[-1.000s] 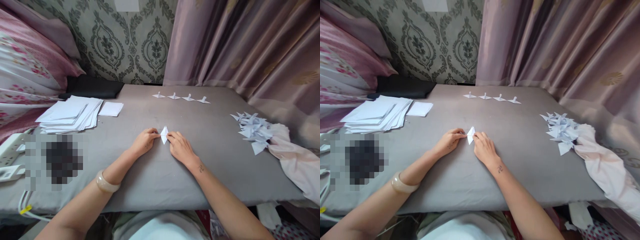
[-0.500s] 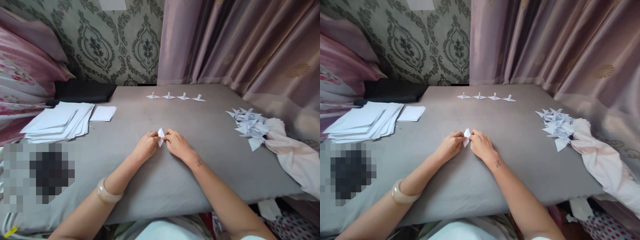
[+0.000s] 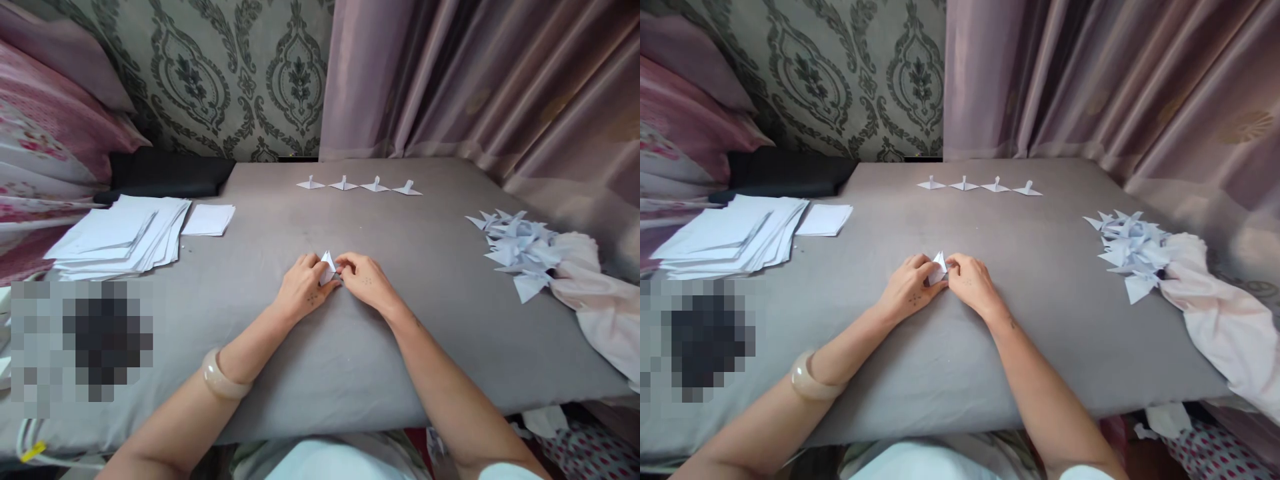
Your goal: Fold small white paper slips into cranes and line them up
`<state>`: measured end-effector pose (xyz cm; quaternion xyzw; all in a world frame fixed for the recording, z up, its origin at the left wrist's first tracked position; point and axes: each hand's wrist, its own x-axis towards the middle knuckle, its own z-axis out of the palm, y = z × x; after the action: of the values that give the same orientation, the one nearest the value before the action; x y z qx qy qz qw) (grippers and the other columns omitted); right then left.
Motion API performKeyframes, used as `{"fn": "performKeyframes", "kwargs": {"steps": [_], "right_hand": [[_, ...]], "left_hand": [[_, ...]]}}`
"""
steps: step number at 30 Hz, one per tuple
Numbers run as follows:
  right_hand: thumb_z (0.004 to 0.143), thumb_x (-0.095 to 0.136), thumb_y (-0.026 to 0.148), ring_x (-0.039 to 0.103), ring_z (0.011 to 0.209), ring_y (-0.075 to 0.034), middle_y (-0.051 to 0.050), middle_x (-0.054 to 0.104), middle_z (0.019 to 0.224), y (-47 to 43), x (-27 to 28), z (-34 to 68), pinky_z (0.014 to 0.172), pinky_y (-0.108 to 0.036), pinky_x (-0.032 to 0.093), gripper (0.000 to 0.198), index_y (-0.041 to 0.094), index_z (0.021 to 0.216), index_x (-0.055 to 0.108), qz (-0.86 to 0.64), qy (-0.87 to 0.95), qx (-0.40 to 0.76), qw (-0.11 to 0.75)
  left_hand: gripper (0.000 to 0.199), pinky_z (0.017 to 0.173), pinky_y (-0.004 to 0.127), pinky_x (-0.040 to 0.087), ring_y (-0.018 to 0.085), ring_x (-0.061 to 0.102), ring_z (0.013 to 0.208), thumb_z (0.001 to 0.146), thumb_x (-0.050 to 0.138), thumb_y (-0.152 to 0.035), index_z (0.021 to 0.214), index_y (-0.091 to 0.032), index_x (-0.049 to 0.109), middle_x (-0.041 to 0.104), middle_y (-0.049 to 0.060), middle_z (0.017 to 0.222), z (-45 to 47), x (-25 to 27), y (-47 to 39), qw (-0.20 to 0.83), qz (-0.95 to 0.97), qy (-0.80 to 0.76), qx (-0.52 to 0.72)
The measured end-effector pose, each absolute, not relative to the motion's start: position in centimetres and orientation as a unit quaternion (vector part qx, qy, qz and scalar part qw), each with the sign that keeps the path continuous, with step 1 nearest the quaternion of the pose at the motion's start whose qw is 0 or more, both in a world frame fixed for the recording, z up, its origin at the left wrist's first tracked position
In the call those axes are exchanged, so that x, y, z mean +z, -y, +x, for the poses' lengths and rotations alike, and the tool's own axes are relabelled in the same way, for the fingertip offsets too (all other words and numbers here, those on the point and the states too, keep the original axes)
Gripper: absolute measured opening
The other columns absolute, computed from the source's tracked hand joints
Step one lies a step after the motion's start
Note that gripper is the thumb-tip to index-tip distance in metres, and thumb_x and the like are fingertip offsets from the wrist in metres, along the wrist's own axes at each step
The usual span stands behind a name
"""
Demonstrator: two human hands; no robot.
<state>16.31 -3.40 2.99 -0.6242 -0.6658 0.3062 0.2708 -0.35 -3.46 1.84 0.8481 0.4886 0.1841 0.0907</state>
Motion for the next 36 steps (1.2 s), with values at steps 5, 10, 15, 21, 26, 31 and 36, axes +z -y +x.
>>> {"fn": "performKeyframes", "kwargs": {"steps": [5,10,15,21,26,31,36], "right_hand": [[0.077,0.046,0.008,0.069,0.075,-0.015,-0.006,0.072,0.087,3.5,1.4,16.1,0.070,-0.028,0.054,0.028,0.017,0.099,0.061,-0.616,0.552,0.429,0.364],[0.074,0.047,0.009,0.069,0.082,-0.016,-0.006,0.072,0.089,3.5,1.4,15.7,0.074,-0.031,0.054,0.028,0.018,0.097,0.060,-0.583,0.534,0.444,0.421],[0.075,0.055,0.020,0.068,0.085,-0.018,-0.007,0.070,0.091,3.7,2.6,15.4,0.073,-0.032,0.054,0.021,0.018,0.095,0.059,-0.606,0.469,0.427,0.480],[0.074,0.064,0.043,0.066,0.083,-0.018,-0.007,0.068,0.090,4.7,4.0,14.1,0.066,-0.027,0.053,0.034,0.016,0.095,0.061,-0.543,0.398,0.561,0.481],[0.070,0.068,0.043,0.063,0.069,-0.014,-0.004,0.068,0.076,4.9,3.8,14.2,0.060,-0.025,0.050,0.032,0.015,0.085,0.065,-0.544,0.396,0.555,0.489],[0.073,0.064,0.041,0.061,0.064,-0.013,-0.004,0.069,0.075,4.2,2.9,15.3,0.057,-0.025,0.047,0.029,0.017,0.088,0.070,-0.580,0.459,0.526,0.420],[0.074,0.062,0.032,0.062,0.066,-0.014,-0.003,0.070,0.076,2.8,1.6,15.0,0.065,-0.027,0.046,0.019,0.018,0.087,0.067,-0.628,0.559,0.399,0.366]], "left_hand": [[0.036,0.076,0.031,0.048,0.022,0.056,0.089,0.083,0.061,-0.047,0.100,-0.016,0.062,0.061,0.009,0.095,-0.1,1.4,3.1,0.088,0.838,-0.500,0.201],[0.022,0.071,0.029,0.046,0.021,0.057,0.084,0.090,0.051,-0.033,0.091,-0.016,0.065,0.064,0.010,0.089,0.2,1.6,3.5,0.038,0.851,-0.490,0.187],[0.026,0.068,0.027,0.045,0.016,0.058,0.071,0.087,0.049,-0.029,0.076,-0.015,0.068,0.067,0.008,0.076,0.1,2.6,3.4,0.173,0.750,-0.549,0.325],[0.027,0.059,0.022,0.046,0.012,0.058,0.067,0.075,0.065,-0.040,0.080,-0.014,0.068,0.065,0.002,0.074,0.6,3.3,3.9,0.591,0.350,-0.525,0.503],[0.024,0.060,0.020,0.045,0.009,0.056,0.063,0.071,0.070,-0.036,0.080,-0.013,0.067,0.065,0.002,0.072,1.0,3.2,4.6,0.611,0.343,-0.509,0.500],[0.027,0.062,0.022,0.045,0.011,0.060,0.066,0.069,0.071,-0.031,0.089,-0.014,0.065,0.068,0.003,0.077,0.5,3.1,4.2,0.568,0.423,-0.530,0.467],[0.013,0.063,0.025,0.045,0.014,0.058,0.065,0.080,0.059,-0.026,0.086,-0.015,0.066,0.068,0.003,0.074,-0.4,2.2,3.7,0.400,0.604,-0.572,0.385]]}}
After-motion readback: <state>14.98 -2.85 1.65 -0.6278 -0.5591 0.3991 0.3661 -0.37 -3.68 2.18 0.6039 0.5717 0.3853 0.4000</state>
